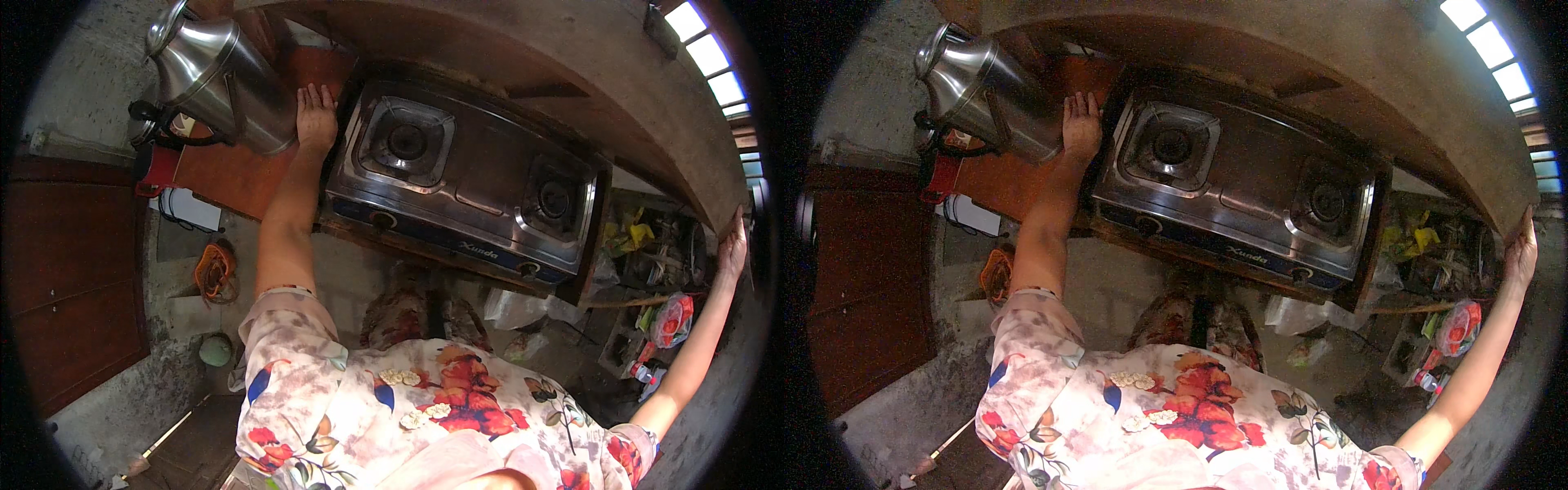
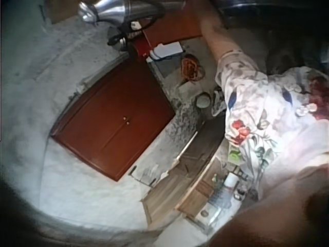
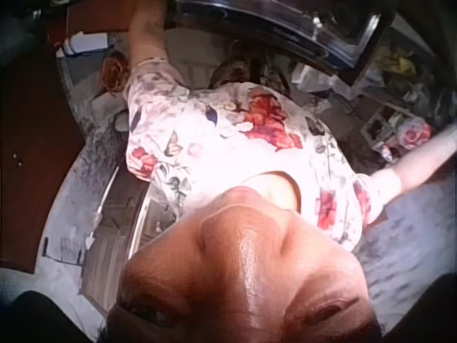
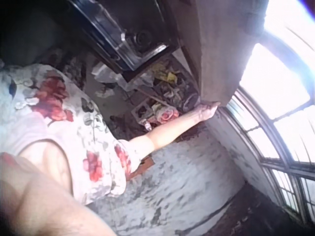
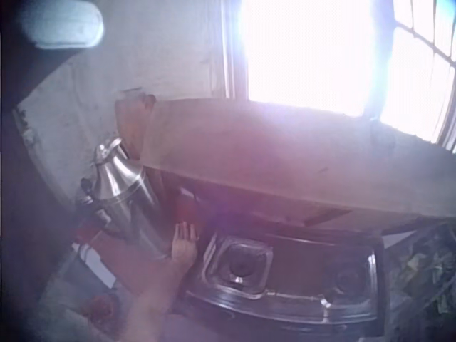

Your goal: The person washes a metal wire rack in a sink with a cloth, wipes the rack dry, and then places two knives into the rack on a wooden board.

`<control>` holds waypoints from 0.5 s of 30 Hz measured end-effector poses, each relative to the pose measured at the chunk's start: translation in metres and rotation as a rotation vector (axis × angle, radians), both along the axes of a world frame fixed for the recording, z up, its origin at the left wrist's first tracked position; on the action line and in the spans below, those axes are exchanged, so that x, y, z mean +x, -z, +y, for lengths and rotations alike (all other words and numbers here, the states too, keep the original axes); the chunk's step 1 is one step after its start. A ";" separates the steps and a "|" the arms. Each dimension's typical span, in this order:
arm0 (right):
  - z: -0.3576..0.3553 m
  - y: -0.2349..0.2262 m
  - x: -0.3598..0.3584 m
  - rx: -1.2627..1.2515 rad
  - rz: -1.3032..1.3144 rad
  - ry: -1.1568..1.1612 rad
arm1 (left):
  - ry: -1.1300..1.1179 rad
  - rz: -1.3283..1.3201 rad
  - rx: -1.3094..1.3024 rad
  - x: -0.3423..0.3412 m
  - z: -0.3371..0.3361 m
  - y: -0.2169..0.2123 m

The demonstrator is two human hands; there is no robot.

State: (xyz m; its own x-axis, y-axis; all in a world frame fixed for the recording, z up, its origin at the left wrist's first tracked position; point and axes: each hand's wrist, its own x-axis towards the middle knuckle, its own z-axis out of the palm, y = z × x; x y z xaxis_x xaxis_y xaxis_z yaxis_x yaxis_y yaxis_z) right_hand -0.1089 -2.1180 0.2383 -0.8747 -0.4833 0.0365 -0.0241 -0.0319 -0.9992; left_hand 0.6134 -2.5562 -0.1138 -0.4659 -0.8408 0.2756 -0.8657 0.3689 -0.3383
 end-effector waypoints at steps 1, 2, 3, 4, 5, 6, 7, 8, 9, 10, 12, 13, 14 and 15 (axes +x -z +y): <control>0.003 -0.002 -0.004 -0.003 -0.007 0.005 | -0.001 0.001 0.005 -0.002 0.000 0.000; 0.007 -0.003 -0.007 -0.006 -0.015 0.011 | -0.001 0.002 0.010 -0.005 0.000 -0.001; 0.012 -0.004 -0.011 0.010 0.028 -0.036 | -0.002 0.003 0.015 -0.007 0.000 -0.002; 0.016 -0.004 -0.014 0.026 0.069 -0.082 | -0.009 -0.001 0.031 -0.009 0.000 -0.004; 0.020 -0.004 -0.017 0.042 0.110 -0.128 | -0.016 -0.005 0.047 -0.012 0.000 -0.005; 0.024 -0.006 -0.020 0.030 0.082 -0.070 | -0.021 -0.009 0.063 -0.016 0.001 -0.007; 0.003 -0.002 -0.003 0.015 0.034 -0.034 | -0.057 -0.033 0.065 -0.009 0.005 -0.009; -0.006 -0.002 0.012 0.003 -0.004 0.016 | -0.078 -0.049 0.068 -0.008 0.008 -0.010; -0.001 -0.004 0.010 0.023 0.052 -0.006 | -0.089 -0.053 0.069 -0.011 0.007 -0.011; 0.002 -0.004 0.009 0.044 0.106 -0.030 | -0.083 -0.036 0.076 -0.013 0.007 -0.011; 0.005 -0.004 0.005 0.068 0.161 -0.039 | -0.073 -0.004 0.091 -0.015 0.005 -0.012; 0.002 -0.004 0.007 0.071 0.159 -0.025 | -0.068 -0.021 0.080 -0.013 0.004 -0.011; -0.003 -0.006 0.009 0.074 0.157 -0.011 | -0.063 -0.038 0.070 -0.010 0.003 -0.009; -0.010 -0.008 0.006 0.066 0.162 -0.030 | -0.058 -0.055 0.059 -0.007 0.003 -0.008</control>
State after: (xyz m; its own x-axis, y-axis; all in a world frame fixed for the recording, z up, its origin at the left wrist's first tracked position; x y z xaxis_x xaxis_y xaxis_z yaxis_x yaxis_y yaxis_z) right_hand -0.1025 -2.1279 0.2461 -0.8450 -0.5154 0.1428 -0.1847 0.0307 -0.9823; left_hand 0.6063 -2.5531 -0.1056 -0.4291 -0.8808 0.2003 -0.8669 0.3393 -0.3652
